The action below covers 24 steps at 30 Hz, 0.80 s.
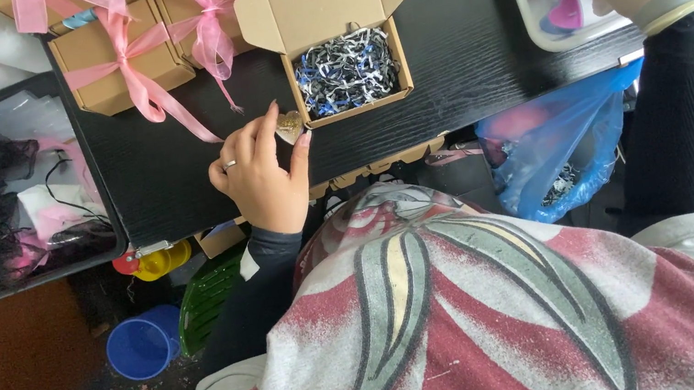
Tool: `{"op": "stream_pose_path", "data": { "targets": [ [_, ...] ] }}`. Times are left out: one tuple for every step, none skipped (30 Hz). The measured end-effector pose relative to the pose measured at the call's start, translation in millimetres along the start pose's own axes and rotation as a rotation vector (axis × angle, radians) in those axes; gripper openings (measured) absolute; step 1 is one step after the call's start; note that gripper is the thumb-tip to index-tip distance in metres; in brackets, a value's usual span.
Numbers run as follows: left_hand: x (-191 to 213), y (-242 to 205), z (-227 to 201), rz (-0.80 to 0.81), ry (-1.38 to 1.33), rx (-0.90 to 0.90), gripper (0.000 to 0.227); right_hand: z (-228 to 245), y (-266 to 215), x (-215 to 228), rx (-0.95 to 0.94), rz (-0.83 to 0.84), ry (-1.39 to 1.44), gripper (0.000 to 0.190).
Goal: The recorder is packaging heart-shaped items into boxes, adding decorative filler, and tying ribbons around the boxes.
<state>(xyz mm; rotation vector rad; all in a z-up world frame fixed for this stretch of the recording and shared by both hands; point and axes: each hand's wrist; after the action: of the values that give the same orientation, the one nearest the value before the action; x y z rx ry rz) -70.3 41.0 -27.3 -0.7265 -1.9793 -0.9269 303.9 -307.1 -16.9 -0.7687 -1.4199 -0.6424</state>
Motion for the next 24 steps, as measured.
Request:
{"op": "stream_pose_path", "data": {
  "targets": [
    [-0.3,0.4,-0.1,-0.002,-0.004,0.002,0.05,-12.9,5.4,-14.0,-0.013,0.05,-0.039,0.054],
    [-0.2,0.3,0.0,0.001,-0.005,0.0,0.05,-11.0,8.7,-13.4,-0.016,0.051,-0.038,0.054],
    [-0.1,0.2,0.0,0.003,-0.004,0.002,0.051,-9.0,11.9,-12.8,-0.016,0.094,-0.096,0.057],
    [-0.3,0.5,0.0,0.003,-0.004,0.004,0.051,-7.4,15.8,-11.7,-0.015,0.135,-0.154,0.061],
    [-0.5,0.4,0.0,0.004,-0.006,0.002,0.051,-8.9,19.3,-16.2,-0.018,0.135,-0.154,0.061],
    [-0.9,0.5,-0.3,0.002,-0.003,0.003,0.051,-10.8,23.2,-20.0,0.049,0.112,-0.251,0.058],
    [-1.1,0.7,-0.3,-0.001,0.0,0.003,0.051,-12.4,27.0,-23.7,0.116,0.09,-0.349,0.056],
    [-1.8,0.2,-0.3,-0.002,-0.001,0.004,0.051,-6.1,22.8,-17.5,0.116,0.089,-0.35,0.056],
    [-2.3,-0.4,0.0,-0.003,-0.008,0.003,0.052,0.5,18.5,-11.2,0.035,0.098,-0.285,0.057],
    [-2.4,-1.0,0.8,-0.007,-0.012,0.005,0.054,8.2,16.2,-5.0,-0.041,0.106,-0.22,0.057],
    [-2.7,-0.8,1.3,-0.01,-0.01,0.008,0.054,-8.4,12.0,-24.1,-0.037,0.104,-0.221,0.057],
    [-2.6,-1.0,2.0,-0.008,-0.027,0.014,0.058,-24.3,9.0,-43.4,0.142,-0.106,-0.455,0.044],
    [-2.6,-1.2,2.8,-0.007,-0.043,0.02,0.063,-40.2,6.4,-62.8,0.317,-0.326,-0.688,0.032],
    [-2.3,-2.4,4.0,-0.009,-0.041,0.024,0.063,-20.3,4.1,-46.4,0.322,-0.327,-0.687,0.032],
    [-2.2,-3.6,5.0,-0.016,-0.06,0.025,0.071,-0.6,1.8,-30.1,0.307,-0.421,-0.711,0.027],
    [-2.5,-4.3,5.7,-0.023,-0.08,0.026,0.079,18.6,-0.5,-13.4,0.29,-0.517,-0.734,0.025],
    [-1.0,-4.9,5.4,-0.025,-0.079,0.029,0.079,2.1,-0.3,-31.9,0.294,-0.519,-0.734,0.025],
    [0.8,-5.0,5.6,-0.032,-0.118,0.031,0.084,-13.9,-0.3,-51.1,0.233,-0.437,-0.663,0.025],
    [2.4,-5.0,5.6,-0.039,-0.157,0.032,0.09,-30.1,-0.1,-70.3,0.172,-0.356,-0.59,0.025],
    [3.7,-5.4,6.1,-0.038,-0.155,0.032,0.09,-18.8,-6.5,-51.9,0.173,-0.356,-0.588,0.025],
    [4.9,-5.8,6.5,-0.061,-0.211,0.039,0.089,-7.8,-12.8,-33.6,0.149,-0.367,-0.487,0.023],
    [5.4,-6.3,6.2,-0.085,-0.269,0.047,0.088,2.3,-19.2,-14.4,0.125,-0.378,-0.388,0.025],
    [7.5,-7.6,3.8,-0.084,-0.269,0.048,0.088,4.4,-27.7,4.8,0.125,-0.377,-0.388,0.025],
    [9.4,-9.1,1.1,-0.137,-0.325,0.043,0.081,6.2,-36.2,24.8,0.175,-0.395,-0.3,0.023]
  ]
}}
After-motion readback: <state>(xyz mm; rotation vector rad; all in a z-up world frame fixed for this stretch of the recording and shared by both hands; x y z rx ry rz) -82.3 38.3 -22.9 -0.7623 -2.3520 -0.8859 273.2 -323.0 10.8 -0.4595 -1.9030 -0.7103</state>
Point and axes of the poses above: each hand's wrist, its own y-axis towards the middle knuckle, its own x-axis out of the back of the hand, z = x × y, and after that the axes turned 4 degrees about x, right-handed
